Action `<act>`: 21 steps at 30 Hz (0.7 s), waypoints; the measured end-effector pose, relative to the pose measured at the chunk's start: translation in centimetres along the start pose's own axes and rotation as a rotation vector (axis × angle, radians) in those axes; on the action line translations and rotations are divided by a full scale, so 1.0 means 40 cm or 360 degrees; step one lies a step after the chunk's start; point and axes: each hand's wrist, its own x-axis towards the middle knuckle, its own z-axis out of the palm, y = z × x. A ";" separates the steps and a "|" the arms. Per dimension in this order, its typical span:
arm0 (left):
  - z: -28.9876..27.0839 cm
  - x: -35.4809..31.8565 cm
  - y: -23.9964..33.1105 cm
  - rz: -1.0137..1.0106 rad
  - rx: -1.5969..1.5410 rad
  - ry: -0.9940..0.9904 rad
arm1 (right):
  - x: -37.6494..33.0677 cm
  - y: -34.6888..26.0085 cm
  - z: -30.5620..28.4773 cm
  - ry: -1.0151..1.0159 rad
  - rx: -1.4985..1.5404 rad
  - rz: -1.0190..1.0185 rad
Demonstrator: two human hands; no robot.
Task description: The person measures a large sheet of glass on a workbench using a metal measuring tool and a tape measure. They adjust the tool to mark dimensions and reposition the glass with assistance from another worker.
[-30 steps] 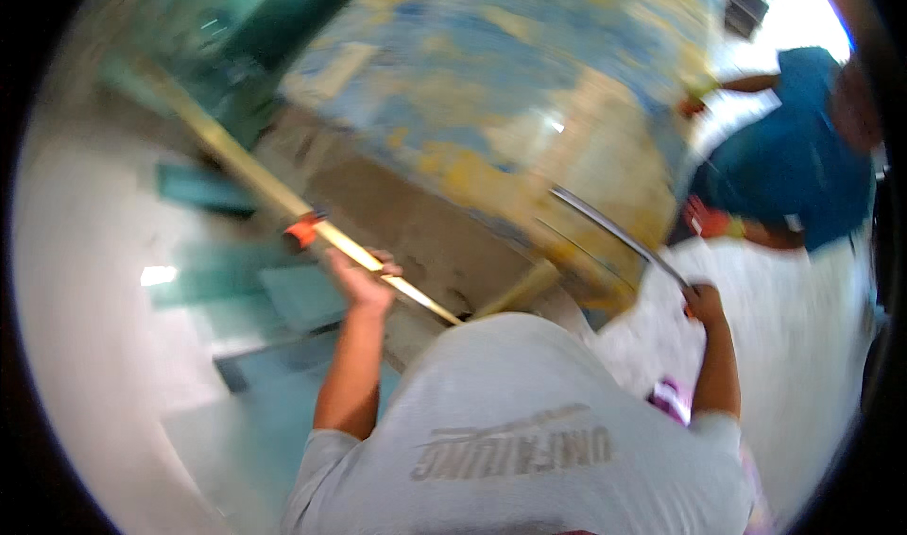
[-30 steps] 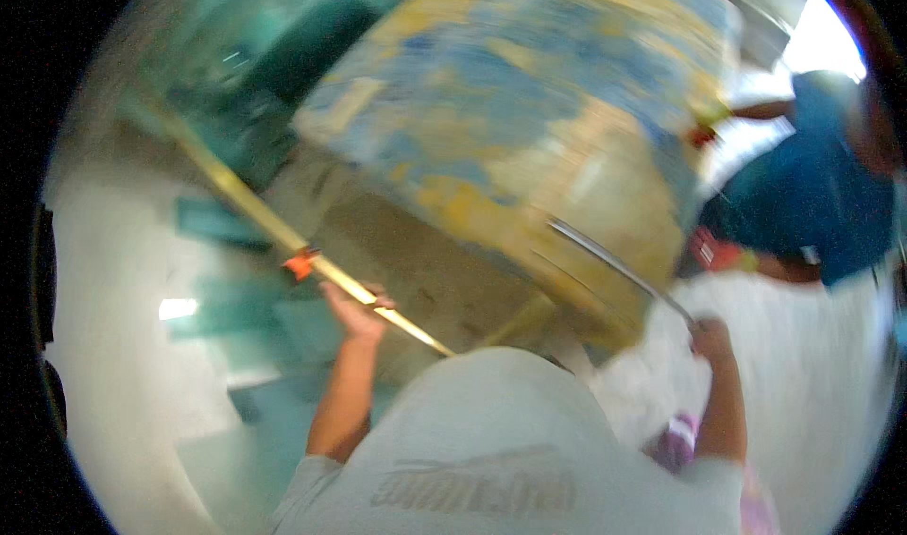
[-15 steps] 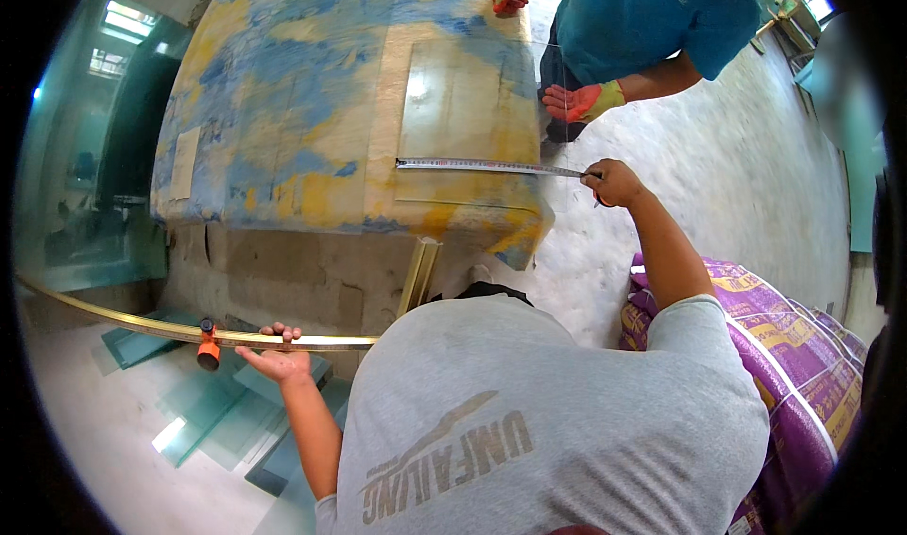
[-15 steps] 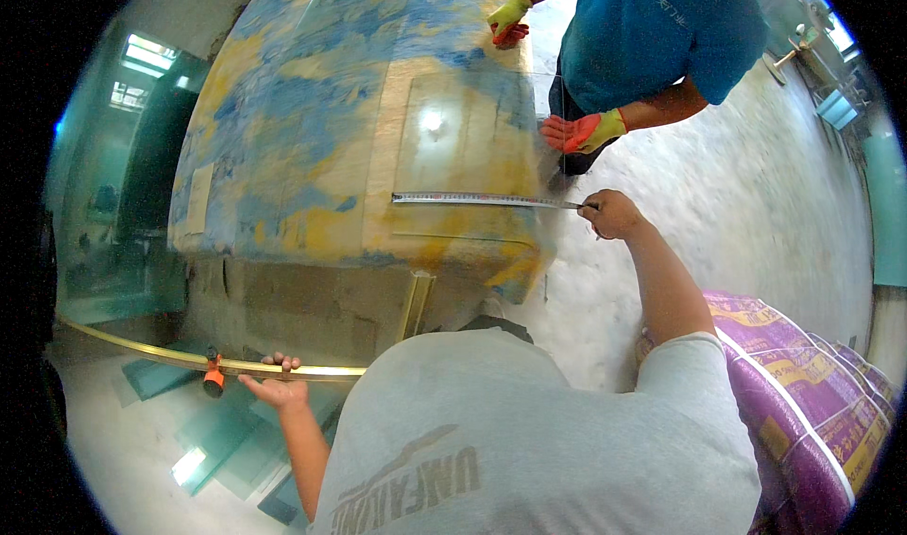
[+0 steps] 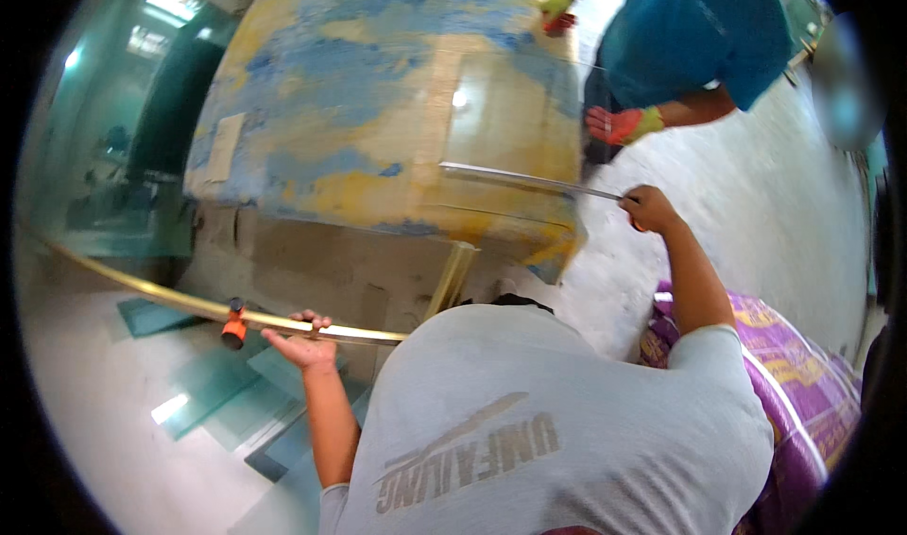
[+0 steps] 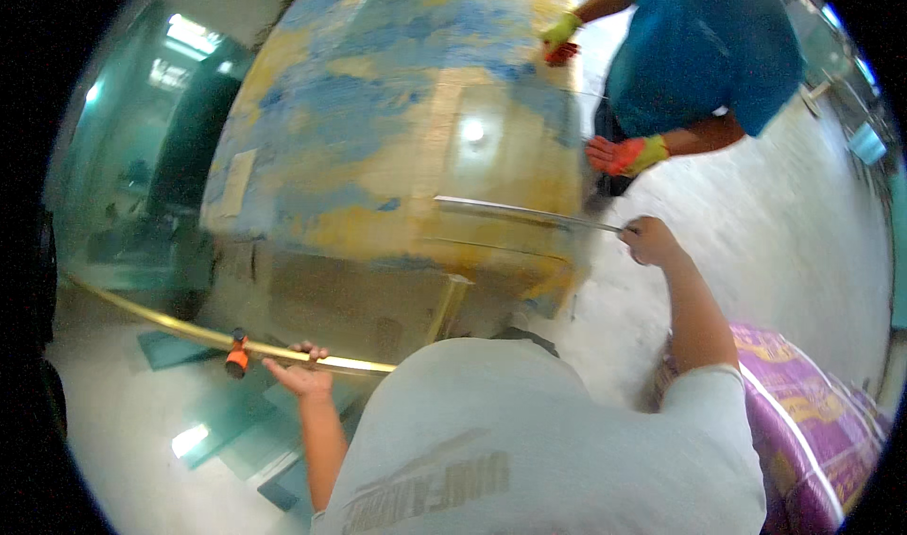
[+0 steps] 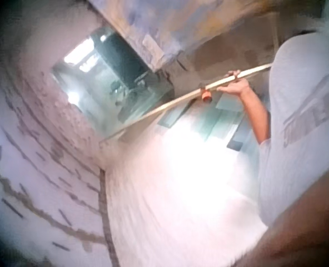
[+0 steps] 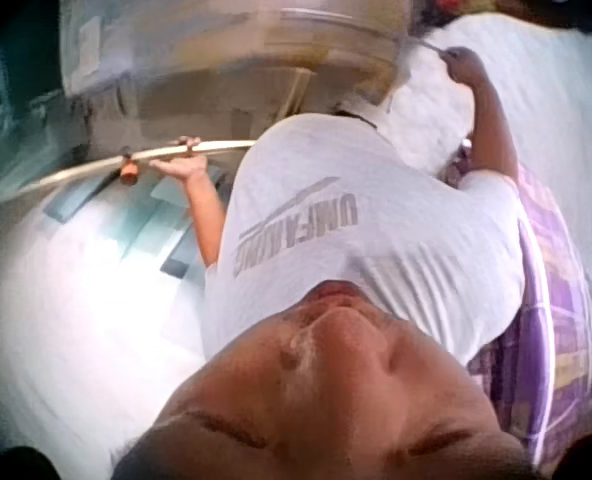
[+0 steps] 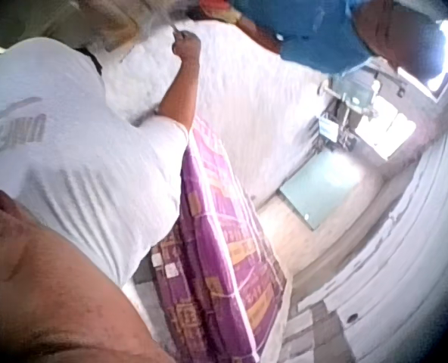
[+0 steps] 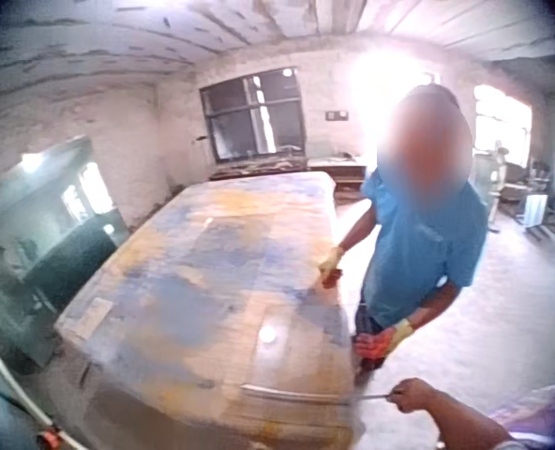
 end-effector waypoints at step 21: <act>-0.008 0.022 0.004 0.0092 -0.0053 0.0060 | 0.014 -0.527 0.146 0.0028 0.1164 -0.0069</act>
